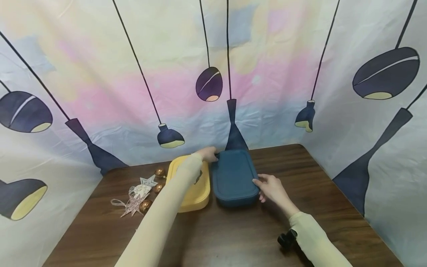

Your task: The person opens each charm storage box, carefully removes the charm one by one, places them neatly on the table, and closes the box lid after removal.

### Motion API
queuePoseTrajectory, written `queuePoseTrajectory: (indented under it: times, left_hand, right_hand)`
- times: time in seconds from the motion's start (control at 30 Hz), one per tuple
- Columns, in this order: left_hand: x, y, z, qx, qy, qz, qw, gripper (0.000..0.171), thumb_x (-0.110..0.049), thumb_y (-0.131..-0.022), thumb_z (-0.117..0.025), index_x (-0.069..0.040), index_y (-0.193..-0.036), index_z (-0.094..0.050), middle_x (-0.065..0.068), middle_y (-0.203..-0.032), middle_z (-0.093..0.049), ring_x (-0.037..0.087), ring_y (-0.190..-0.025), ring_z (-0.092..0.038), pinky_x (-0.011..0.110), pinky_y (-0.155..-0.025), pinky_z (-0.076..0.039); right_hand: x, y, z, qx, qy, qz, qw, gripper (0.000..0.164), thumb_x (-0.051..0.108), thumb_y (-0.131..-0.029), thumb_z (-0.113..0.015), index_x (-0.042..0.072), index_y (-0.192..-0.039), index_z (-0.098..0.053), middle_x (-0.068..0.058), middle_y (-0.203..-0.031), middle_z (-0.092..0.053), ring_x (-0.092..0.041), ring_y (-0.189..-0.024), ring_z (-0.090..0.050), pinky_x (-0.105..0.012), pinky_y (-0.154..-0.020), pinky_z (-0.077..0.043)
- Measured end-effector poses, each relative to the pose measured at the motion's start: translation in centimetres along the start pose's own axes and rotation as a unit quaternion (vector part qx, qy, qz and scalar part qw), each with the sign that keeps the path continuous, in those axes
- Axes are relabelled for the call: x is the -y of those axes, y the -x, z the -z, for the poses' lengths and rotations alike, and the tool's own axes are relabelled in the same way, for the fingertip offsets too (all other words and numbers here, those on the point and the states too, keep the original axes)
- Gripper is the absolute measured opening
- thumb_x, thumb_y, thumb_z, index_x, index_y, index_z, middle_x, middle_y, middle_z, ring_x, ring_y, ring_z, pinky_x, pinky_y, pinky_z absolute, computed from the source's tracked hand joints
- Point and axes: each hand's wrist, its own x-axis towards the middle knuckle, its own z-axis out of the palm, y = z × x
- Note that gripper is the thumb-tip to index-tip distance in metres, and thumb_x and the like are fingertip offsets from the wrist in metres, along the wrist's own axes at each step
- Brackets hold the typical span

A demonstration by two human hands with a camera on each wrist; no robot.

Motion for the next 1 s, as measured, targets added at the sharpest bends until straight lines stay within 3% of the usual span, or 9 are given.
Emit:
queuePoseTrajectory:
  times: [0.17, 0.63, 1.0]
  left_hand:
    - [0.7, 0.2, 0.3, 0.004, 0.011, -0.003, 0.9999, 0.044, -0.012, -0.097, -0.048, -0.003, -0.140, -0.040, 0.011, -0.141, -0.041, 0.027, -0.126, -0.040, 0.036, -0.096, -0.040]
    - [1.9, 0.7, 0.0, -0.005, 0.015, 0.007, 0.9998, 0.043, -0.013, -0.097, -0.049, -0.005, -0.139, -0.042, 0.009, -0.141, -0.041, 0.027, -0.126, -0.040, 0.036, -0.096, -0.040]
    - [2.3, 0.7, -0.4, -0.014, 0.026, 0.009, 0.9995, 0.044, -0.014, -0.097, -0.050, -0.006, -0.139, -0.042, 0.008, -0.141, -0.042, 0.026, -0.125, -0.042, 0.035, -0.095, -0.041]
  right_hand:
    - [0.0, -0.5, 0.0, 0.002, 0.010, 0.005, 1.000, 0.057, 0.036, -0.092, -0.059, 0.000, -0.135, -0.045, -0.011, -0.059, -0.059, -0.026, -0.044, -0.057, -0.037, -0.045, -0.051]
    - [0.2, -1.3, -0.5, 0.021, -0.016, -0.007, 1.000, 0.059, 0.037, -0.091, -0.059, 0.002, -0.136, -0.045, -0.016, -0.065, -0.060, -0.023, -0.046, -0.057, -0.041, -0.049, -0.052]
    - [0.5, -1.0, -0.3, 0.039, -0.025, 0.007, 0.999, 0.058, 0.035, -0.092, -0.058, 0.001, -0.136, -0.044, -0.024, -0.073, -0.059, -0.021, -0.044, -0.055, -0.045, -0.050, -0.051]
